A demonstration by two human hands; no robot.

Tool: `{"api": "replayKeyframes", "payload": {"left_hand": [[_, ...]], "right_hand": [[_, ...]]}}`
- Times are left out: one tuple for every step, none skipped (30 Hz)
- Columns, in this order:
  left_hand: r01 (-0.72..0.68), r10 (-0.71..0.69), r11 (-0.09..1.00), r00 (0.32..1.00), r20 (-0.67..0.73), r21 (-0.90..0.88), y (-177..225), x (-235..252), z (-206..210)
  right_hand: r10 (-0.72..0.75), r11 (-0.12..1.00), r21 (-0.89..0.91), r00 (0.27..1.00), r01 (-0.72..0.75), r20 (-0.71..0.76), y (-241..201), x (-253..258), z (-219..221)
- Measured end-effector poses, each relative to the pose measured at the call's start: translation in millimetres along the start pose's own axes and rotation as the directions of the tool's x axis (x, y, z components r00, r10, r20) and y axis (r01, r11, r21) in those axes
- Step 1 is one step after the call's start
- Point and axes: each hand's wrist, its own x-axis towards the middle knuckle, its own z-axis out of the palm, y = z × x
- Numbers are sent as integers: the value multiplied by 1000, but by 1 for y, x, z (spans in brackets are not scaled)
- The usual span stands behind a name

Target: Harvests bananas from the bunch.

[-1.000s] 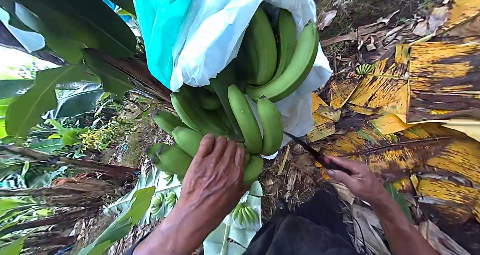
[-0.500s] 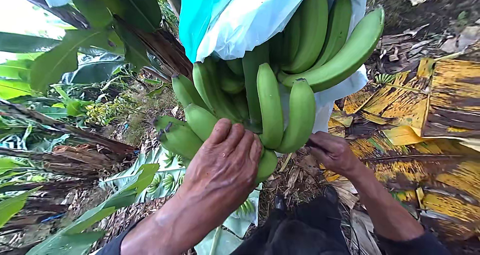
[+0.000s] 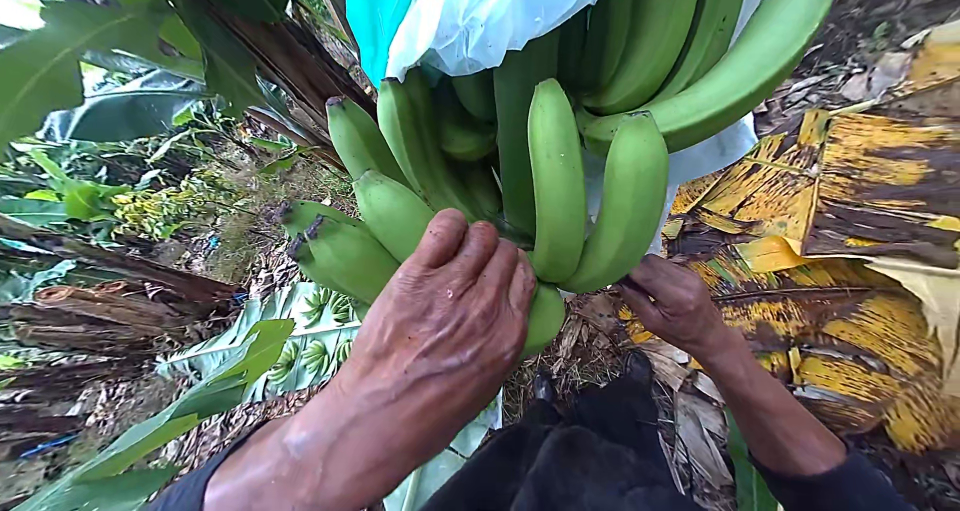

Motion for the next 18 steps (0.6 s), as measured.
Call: {"api": "replayKeyframes", "payload": {"left_hand": [[0,0,1000,1000,-2,-5,0,0,1],[-1,1,1000,1000,-4,-7,-1,1,2],[0,0,1000,1000,-4,-7,-1,1,3],[1,-1,1000,1000,-3,-7,-2,1,4],[3,-3,1000,1000,-2,-5,-2,2,5],[4,-4,1000,1000,-2,-2,-3,2,6],[4,-4,1000,1000,-2,-3,-3,2,6],[1,-1,1000,1000,-3,-4,-3,2,7],[0,-1,1000,1000,-7,-6,-3,2,8],[-1,1,1000,1000,-12,-8,-4,2,9],[-1,1,1000,1000,-19,-12,-5,2,10],[-1,1,1000,1000,-23,-17,-5,1,11],[-4,3,1000,1000,-22,-20,-6,1,12],[-3,3,1000,1000,-21,-20,-7,2,14],[0,-1,1000,1000,-23,-21,-7,2,16],[0,-1,1000,1000,-16,-23,-5,-1,20],[6,-6,999,1000,-18,-34,-4,-5,26],[27,-29,998,999,-34,-51,-3,-10,33]], "right_hand": [[3,1000,0,1000,-3,1,0,0,0],[7,1000,0,1000,-7,3,-1,1,-1],[10,1000,0,1000,-10,7,-2,2,-3],[7,1000,-1,1000,-7,7,-4,4,-4],[5,1000,-3,1000,-5,9,-5,5,-5],[5,1000,-9,1000,-5,16,-6,7,-4],[8,1000,-17,1000,-8,19,-6,8,-3],[13,1000,-23,1000,-13,24,-6,8,-2],[21,999,-32,999,-20,25,-7,8,-2],[30,998,-49,999,-29,30,-9,11,-4],[40,997,-71,999,-37,36,-12,14,-7],[50,993,-105,998,-45,45,-16,16,-9],[58,988,-146,997,-50,54,-17,16,-9],[65,980,-194,996,-52,61,-13,14,-6],[77,967,-250,994,-56,75,-1,6,-5],[126,942,-323,987,-87,101,15,-10,-9],[236,896,-414,961,-160,140,30,-33,-23],[369,830,-499,916,-249,158,44,-58,-47]]}}
